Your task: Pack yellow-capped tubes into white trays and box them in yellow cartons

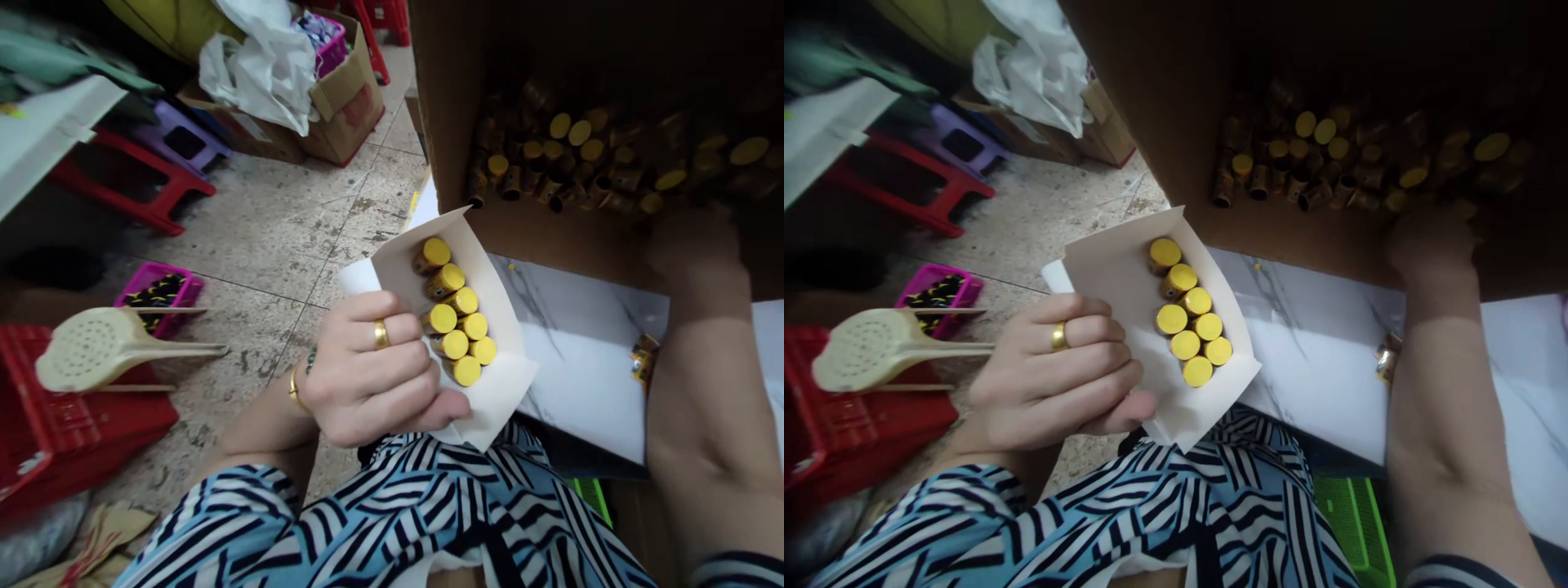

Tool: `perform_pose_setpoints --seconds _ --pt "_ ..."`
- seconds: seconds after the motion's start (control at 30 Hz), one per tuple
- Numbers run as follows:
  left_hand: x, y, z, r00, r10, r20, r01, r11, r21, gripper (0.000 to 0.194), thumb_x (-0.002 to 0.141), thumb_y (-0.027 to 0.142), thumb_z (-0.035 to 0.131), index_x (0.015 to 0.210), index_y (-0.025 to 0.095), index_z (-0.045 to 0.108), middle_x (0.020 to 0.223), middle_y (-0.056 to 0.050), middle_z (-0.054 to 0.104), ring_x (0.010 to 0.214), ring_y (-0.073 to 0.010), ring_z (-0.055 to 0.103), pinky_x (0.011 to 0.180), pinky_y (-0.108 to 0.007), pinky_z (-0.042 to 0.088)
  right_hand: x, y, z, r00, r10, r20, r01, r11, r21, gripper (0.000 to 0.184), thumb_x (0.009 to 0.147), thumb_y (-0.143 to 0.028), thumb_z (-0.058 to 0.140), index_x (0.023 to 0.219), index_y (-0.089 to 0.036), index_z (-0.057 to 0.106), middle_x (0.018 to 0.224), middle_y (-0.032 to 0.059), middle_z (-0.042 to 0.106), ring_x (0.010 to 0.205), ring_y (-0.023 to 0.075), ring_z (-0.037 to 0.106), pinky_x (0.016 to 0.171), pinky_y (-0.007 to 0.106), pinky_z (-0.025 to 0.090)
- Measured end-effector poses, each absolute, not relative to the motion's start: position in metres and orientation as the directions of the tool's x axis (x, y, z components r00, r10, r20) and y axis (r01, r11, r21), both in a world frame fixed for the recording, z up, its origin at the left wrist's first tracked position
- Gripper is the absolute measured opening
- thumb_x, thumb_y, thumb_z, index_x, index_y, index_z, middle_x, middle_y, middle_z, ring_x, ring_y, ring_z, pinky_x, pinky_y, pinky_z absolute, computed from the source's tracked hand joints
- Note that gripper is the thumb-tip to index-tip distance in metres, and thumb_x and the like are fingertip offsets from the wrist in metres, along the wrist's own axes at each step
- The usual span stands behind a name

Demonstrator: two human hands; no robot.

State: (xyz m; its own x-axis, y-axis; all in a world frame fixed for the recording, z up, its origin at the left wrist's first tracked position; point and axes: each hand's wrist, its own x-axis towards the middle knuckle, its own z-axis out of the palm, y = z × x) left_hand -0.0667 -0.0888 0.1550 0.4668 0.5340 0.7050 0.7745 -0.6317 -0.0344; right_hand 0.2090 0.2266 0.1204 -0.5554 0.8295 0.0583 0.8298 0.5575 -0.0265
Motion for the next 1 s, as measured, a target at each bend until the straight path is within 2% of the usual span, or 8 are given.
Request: perform_pose_setpoints --seconds 0.07,0.17,0.3,0.4,0.57,0.67,0.83,1.0 --pt "-0.067 -0.090 0.153 0.469 0.531 0.705 0.774 -0.632 -0.039 0.043 0.082 0.044 0.079 0.057 0.019 0.055 0.050 0.004 0.047 0.049 -0.0106 0.047 0.051 -0.032 0.041 0.203 0.226 0.115 -0.539 0.841 0.051 0.842 0.539 0.016 0.044 0.097 -0.034 0.048 0.120 0.000 0.065 0.109 0.0360 0.066 0.109 0.0429 0.065 0.088 0.057 0.045" --pt "-0.067 -0.091 0.151 0.458 0.550 0.698 0.780 -0.625 -0.018 0.041 0.084 0.046 0.076 0.059 0.019 0.056 0.050 0.004 0.046 0.048 -0.0106 0.046 0.052 -0.033 0.042 0.184 0.191 0.145 -0.545 0.839 0.000 0.836 0.543 0.074 0.034 0.089 -0.042 0.063 0.106 -0.014 0.071 0.093 0.0193 0.071 0.093 0.0350 0.069 0.081 0.047 0.050" --pt "-0.064 -0.089 0.150 0.467 0.531 0.707 0.755 -0.656 -0.005 0.043 0.086 0.048 0.074 0.059 0.020 0.055 0.051 0.004 0.044 0.048 -0.0113 0.046 0.051 -0.034 0.041 0.161 0.118 0.195 -0.599 0.750 0.281 0.781 0.625 -0.003 0.036 0.090 -0.042 0.063 0.117 -0.018 0.069 0.102 0.0188 0.072 0.095 0.0376 0.069 0.078 0.048 0.054" --pt "-0.057 -0.084 0.149 0.460 0.530 0.713 0.744 -0.668 0.016 0.044 0.086 0.046 0.073 0.058 0.020 0.053 0.051 0.004 0.044 0.048 -0.0115 0.045 0.051 -0.034 0.041 0.142 0.072 0.194 -0.740 0.500 0.450 0.458 0.864 -0.208 0.027 0.095 -0.031 0.061 0.117 -0.019 0.071 0.117 0.0150 0.069 0.105 0.0295 0.068 0.086 0.041 0.056" --pt "-0.058 -0.079 0.143 0.439 0.544 0.715 0.736 -0.674 0.061 0.042 0.089 0.043 0.069 0.058 0.020 0.053 0.049 0.004 0.044 0.048 -0.0115 0.044 0.052 -0.034 0.038 0.115 0.051 0.150 -0.910 0.207 0.359 0.056 0.920 -0.388 0.027 0.098 -0.029 0.059 0.121 -0.020 0.070 0.128 0.0113 0.067 0.114 0.0245 0.065 0.097 0.038 0.056" --pt "-0.069 -0.080 0.137 0.409 0.553 0.726 0.732 -0.674 0.102 0.037 0.086 0.040 0.071 0.060 0.020 0.055 0.049 0.004 0.046 0.049 -0.0114 0.045 0.054 -0.033 0.040 0.120 0.073 0.148 -0.894 0.276 0.352 0.093 0.884 -0.458 0.034 0.097 -0.037 0.063 0.127 -0.023 0.071 0.132 0.0103 0.068 0.116 0.0256 0.066 0.098 0.040 0.056" --pt "-0.081 -0.084 0.135 0.402 0.570 0.716 0.724 -0.676 0.132 0.033 0.084 0.037 0.072 0.061 0.020 0.055 0.051 0.004 0.048 0.051 -0.0126 0.047 0.053 -0.034 0.040 0.145 0.112 0.173 -0.863 0.442 0.246 0.272 0.815 -0.511 0.022 0.092 -0.030 0.067 0.110 -0.029 0.079 0.107 0.0008 0.078 0.093 0.0237 0.073 0.083 0.038 0.057" --pt "-0.080 -0.087 0.138 0.405 0.539 0.738 0.739 -0.668 0.082 0.036 0.086 0.039 0.069 0.058 0.021 0.054 0.049 0.004 0.047 0.049 -0.0119 0.044 0.051 -0.033 0.038 0.156 0.118 0.170 -0.906 0.387 0.172 0.312 0.884 -0.349 0.015 0.090 -0.035 0.068 0.099 -0.027 0.078 0.087 0.0011 0.078 0.069 0.0196 0.069 0.062 0.032 0.049"
